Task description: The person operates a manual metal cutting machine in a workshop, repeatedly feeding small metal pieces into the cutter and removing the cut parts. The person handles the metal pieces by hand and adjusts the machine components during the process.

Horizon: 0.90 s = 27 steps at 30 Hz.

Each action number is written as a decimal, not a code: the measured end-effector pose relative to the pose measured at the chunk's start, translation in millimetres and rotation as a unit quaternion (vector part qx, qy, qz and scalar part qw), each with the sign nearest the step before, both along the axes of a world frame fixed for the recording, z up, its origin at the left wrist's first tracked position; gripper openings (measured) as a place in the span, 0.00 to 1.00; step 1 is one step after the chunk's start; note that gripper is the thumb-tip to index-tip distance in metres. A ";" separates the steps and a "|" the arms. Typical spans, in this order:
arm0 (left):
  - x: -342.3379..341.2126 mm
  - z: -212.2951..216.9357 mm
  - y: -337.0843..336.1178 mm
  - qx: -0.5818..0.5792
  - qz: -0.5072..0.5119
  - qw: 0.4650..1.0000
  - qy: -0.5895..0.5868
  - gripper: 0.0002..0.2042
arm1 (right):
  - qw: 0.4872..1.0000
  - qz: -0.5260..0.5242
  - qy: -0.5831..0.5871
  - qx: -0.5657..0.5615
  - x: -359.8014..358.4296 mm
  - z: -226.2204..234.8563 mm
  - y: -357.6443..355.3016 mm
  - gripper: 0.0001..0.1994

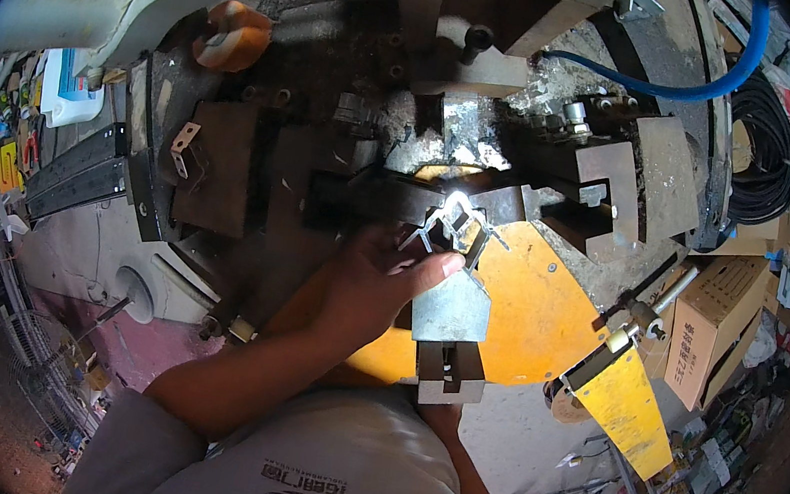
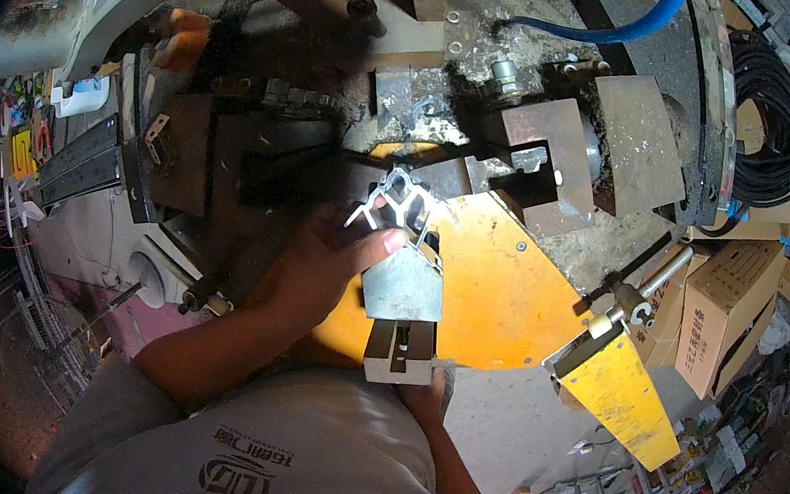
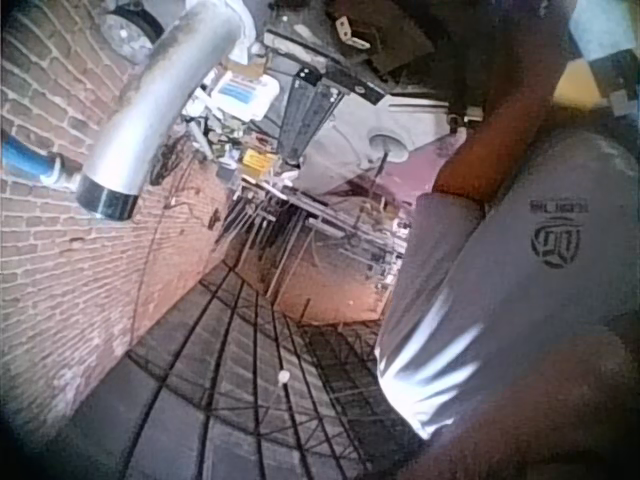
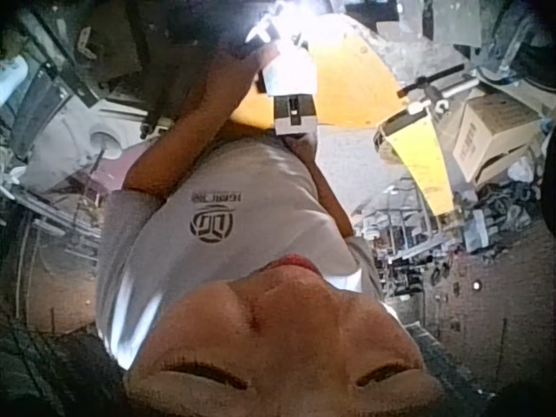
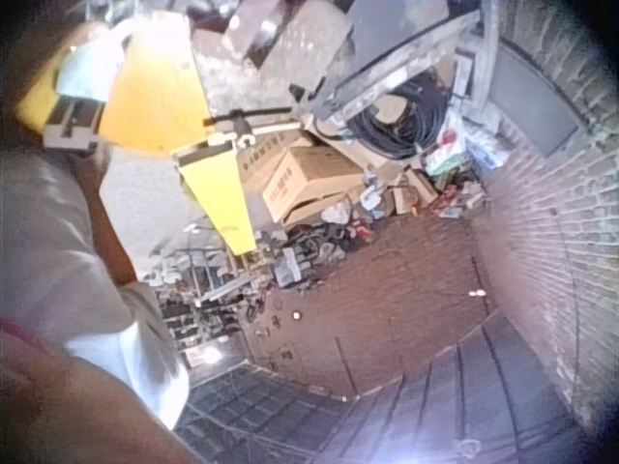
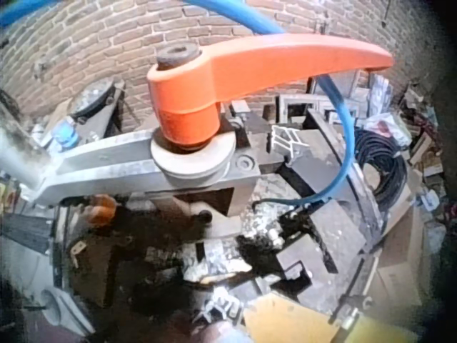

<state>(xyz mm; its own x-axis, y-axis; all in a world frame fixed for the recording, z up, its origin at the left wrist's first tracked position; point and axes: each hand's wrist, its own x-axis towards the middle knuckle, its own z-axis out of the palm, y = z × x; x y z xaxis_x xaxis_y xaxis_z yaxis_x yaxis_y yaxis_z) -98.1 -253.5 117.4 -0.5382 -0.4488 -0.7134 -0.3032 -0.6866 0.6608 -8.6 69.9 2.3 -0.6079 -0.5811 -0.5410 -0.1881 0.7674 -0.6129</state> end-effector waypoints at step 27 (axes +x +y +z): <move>2.4 -12.2 -8.2 -0.016 -0.064 0.998 -0.019 0.14 | 0.930 -0.252 -0.267 0.019 -13.8 4.2 -11.5 0.31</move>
